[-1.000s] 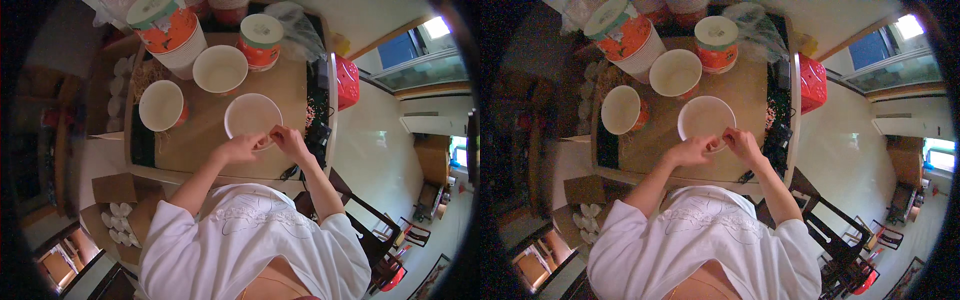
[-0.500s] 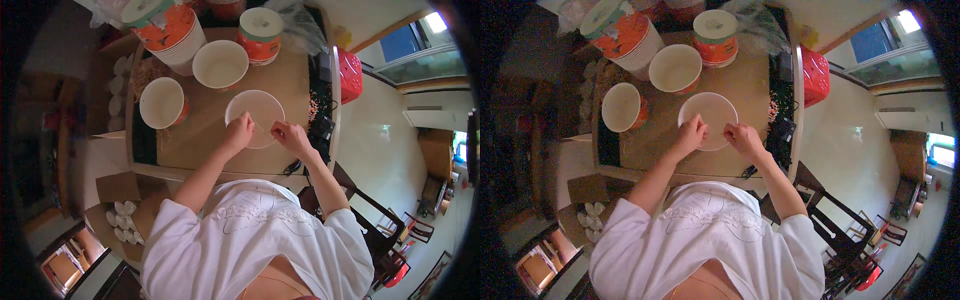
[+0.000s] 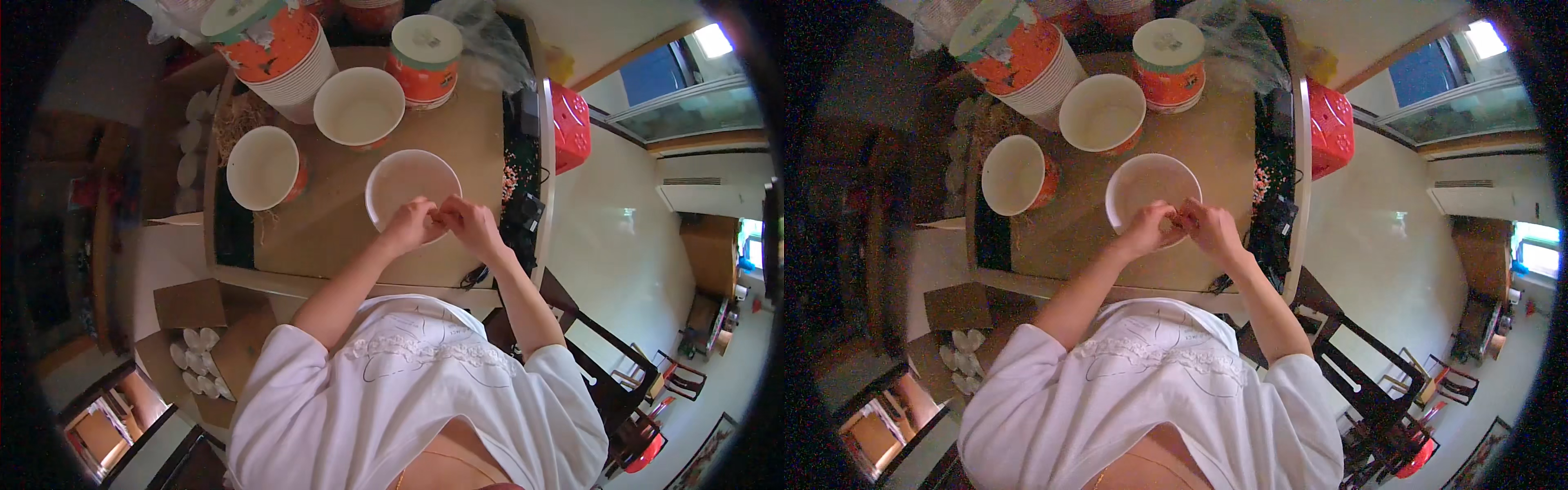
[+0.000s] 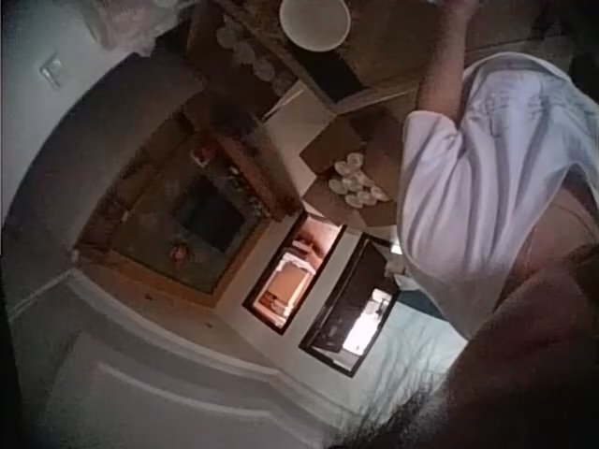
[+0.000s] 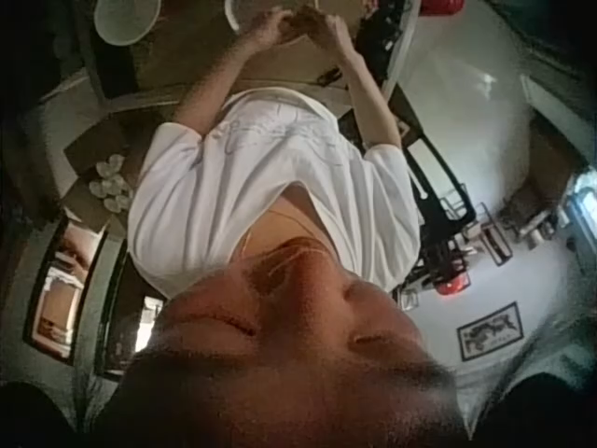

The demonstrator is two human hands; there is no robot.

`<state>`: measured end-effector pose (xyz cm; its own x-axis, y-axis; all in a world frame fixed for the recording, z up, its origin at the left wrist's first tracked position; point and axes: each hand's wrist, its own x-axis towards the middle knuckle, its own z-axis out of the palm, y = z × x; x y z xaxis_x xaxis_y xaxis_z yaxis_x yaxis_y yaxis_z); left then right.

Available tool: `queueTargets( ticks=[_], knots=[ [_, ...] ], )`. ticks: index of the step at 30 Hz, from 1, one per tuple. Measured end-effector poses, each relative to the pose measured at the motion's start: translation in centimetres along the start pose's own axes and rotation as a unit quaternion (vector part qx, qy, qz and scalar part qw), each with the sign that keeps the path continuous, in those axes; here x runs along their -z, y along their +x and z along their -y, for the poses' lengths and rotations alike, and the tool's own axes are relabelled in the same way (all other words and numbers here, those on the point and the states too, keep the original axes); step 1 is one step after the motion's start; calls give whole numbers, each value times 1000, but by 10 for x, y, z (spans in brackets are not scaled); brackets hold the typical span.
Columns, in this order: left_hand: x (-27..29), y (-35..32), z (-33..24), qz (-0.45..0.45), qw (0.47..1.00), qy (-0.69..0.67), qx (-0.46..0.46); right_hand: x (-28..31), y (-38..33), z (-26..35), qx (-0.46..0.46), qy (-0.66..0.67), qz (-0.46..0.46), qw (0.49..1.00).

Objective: Attaching strings to paper buckets for packaging.

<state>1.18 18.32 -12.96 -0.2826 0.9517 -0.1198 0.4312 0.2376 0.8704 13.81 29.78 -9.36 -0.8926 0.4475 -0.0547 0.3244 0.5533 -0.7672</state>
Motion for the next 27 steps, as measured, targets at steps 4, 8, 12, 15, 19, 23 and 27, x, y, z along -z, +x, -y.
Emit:
queueTargets(
  ticks=[4, 8, 12, 15, 19, 23, 27],
  knots=[
    [0, 1, -9, 9, 993, -65, 98, 2, -1, -1, -19, -21, 5, 1000],
    [-8, -1, 5, -55, 995, -87, -5, 1, -2, 2, -21, 7, 2, 1000],
    [-4, 3, -15, -21, 983, -181, -23, 2, -2, 4, -18, 51, -11, 998],
    [-11, 5, 0, 16, 977, -213, 20, 1, -3, 0, 9, 53, -19, 998],
    [-21, 0, 17, 21, 982, -167, 86, 4, -3, 8, 6, 33, 3, 999],
    [-2, -7, -8, -41, 979, -187, 74, 5, -4, 0, 24, 21, -8, 999],
    [2, -15, -8, -63, 995, -68, -43, 5, -1, 1, 9, 25, -15, 1000]
  ],
)
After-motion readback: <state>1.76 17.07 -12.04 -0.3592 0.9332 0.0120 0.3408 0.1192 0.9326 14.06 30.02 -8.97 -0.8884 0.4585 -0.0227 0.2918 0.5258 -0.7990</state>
